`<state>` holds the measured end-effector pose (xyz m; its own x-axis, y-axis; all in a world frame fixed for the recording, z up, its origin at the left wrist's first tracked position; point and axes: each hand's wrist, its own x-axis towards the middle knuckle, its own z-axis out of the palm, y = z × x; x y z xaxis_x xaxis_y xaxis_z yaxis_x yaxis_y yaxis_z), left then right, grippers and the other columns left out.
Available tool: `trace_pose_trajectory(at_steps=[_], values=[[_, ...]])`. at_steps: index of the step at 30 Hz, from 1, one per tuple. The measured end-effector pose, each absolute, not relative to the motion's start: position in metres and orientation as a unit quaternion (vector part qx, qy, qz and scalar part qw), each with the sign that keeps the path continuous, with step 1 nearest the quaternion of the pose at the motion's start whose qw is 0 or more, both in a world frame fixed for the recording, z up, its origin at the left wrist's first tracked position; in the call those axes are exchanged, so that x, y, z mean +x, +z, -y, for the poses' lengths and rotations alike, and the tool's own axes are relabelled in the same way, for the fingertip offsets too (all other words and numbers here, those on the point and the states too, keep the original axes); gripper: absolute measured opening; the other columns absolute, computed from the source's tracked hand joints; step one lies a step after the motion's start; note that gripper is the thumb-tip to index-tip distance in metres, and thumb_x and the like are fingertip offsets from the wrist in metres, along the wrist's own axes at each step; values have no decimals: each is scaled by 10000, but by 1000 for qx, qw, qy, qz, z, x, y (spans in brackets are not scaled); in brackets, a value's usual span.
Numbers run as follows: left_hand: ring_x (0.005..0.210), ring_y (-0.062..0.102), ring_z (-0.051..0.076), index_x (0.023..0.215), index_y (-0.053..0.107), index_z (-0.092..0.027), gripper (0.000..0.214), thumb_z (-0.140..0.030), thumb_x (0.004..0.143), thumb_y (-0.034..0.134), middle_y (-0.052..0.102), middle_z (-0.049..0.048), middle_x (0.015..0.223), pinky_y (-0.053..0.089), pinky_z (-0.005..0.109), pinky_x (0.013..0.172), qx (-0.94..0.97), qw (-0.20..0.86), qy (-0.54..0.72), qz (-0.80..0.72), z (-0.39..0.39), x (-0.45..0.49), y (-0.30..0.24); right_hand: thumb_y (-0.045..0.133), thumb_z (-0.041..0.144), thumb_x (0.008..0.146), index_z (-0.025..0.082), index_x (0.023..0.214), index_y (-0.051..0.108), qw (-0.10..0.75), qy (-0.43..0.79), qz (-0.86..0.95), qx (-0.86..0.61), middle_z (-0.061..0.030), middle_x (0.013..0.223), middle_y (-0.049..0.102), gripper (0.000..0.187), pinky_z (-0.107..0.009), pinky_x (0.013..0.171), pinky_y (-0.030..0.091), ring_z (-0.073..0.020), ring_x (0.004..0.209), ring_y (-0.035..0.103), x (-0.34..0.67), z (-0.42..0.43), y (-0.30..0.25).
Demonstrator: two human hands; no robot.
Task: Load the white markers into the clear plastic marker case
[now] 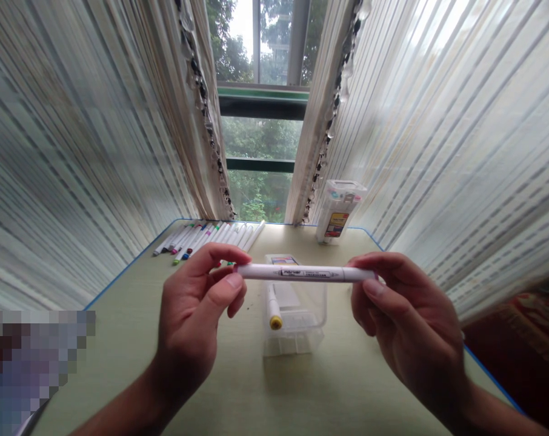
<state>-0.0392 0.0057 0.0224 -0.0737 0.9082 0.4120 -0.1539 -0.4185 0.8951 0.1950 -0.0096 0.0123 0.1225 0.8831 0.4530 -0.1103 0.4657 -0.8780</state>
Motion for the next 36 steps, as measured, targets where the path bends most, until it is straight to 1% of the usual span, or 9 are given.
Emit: trace_pose_trajectory(at_steps=[7, 11, 14, 17, 20, 22, 25, 30, 36], values=[[540, 474, 98, 1007, 733, -241, 65, -223, 953, 702, 541, -39, 663, 368, 223, 492, 534, 414, 650, -349, -4, -35, 24, 665, 244, 1002, 256, 1078, 750, 672, 368, 535, -356, -14, 885, 678, 114, -221, 417, 373, -84, 522, 502, 195, 12, 13], [523, 458, 85, 1075, 731, -267, 116, -267, 960, 745, 517, -57, 640, 373, 196, 472, 531, 424, 651, -338, -7, -33, 23, 659, 231, 1000, 258, 1073, 748, 681, 369, 517, -364, -22, 936, 669, 118, -234, 416, 364, -81, 519, 506, 194, 13, 16], [513, 457, 74, 1074, 750, -266, 121, -322, 968, 758, 518, -59, 617, 374, 176, 461, 533, 439, 639, -338, -9, -34, 23, 651, 223, 1003, 271, 1070, 745, 687, 373, 506, -365, -24, 953, 662, 125, -247, 412, 349, -84, 514, 499, 193, 14, 17], [509, 467, 56, 1050, 781, -268, 121, -333, 948, 786, 583, -47, 660, 372, 153, 451, 537, 452, 630, -332, -6, -34, 25, 659, 220, 992, 280, 1059, 742, 699, 370, 493, -363, -33, 977, 670, 123, -261, 399, 325, -90, 501, 487, 192, 12, 18], [532, 497, 41, 1010, 811, -258, 127, -299, 894, 846, 673, -24, 733, 398, 121, 464, 533, 467, 627, -323, -1, -32, 29, 670, 218, 974, 273, 1061, 738, 713, 361, 487, -352, -42, 991, 693, 123, -256, 380, 314, -87, 481, 463, 191, 7, 18], [547, 512, 35, 973, 826, -246, 122, -265, 863, 875, 704, -13, 732, 405, 96, 474, 529, 486, 622, -311, 3, -31, 31, 671, 209, 958, 262, 1055, 738, 721, 360, 478, -349, -42, 990, 709, 129, -239, 373, 320, -79, 473, 458, 191, 3, 18], [556, 540, 35, 992, 840, -255, 153, -193, 856, 875, 747, 4, 755, 428, 83, 481, 532, 552, 586, -263, 4, -30, 34, 675, 202, 935, 244, 1038, 747, 724, 375, 457, -356, -34, 927, 718, 133, -218, 370, 329, -74, 461, 464, 192, 0, 17], [591, 600, 48, 1107, 830, -269, 299, -93, 865, 840, 813, 40, 898, 512, 95, 505, 521, 674, 493, -176, 3, -34, 34, 710, 231, 893, 226, 1026, 759, 712, 408, 436, -369, -13, 757, 678, 142, -195, 379, 352, -77, 445, 447, 191, -1, 17], [599, 614, 49, 1093, 833, -224, 313, -17, 862, 796, 820, 52, 888, 530, 91, 520, 506, 703, 479, -146, 1, -35, 35, 741, 284, 876, 222, 978, 767, 684, 428, 446, -388, 37, 565, 511, 123, -172, 403, 363, -85, 446, 424, 190, -1, 13]])
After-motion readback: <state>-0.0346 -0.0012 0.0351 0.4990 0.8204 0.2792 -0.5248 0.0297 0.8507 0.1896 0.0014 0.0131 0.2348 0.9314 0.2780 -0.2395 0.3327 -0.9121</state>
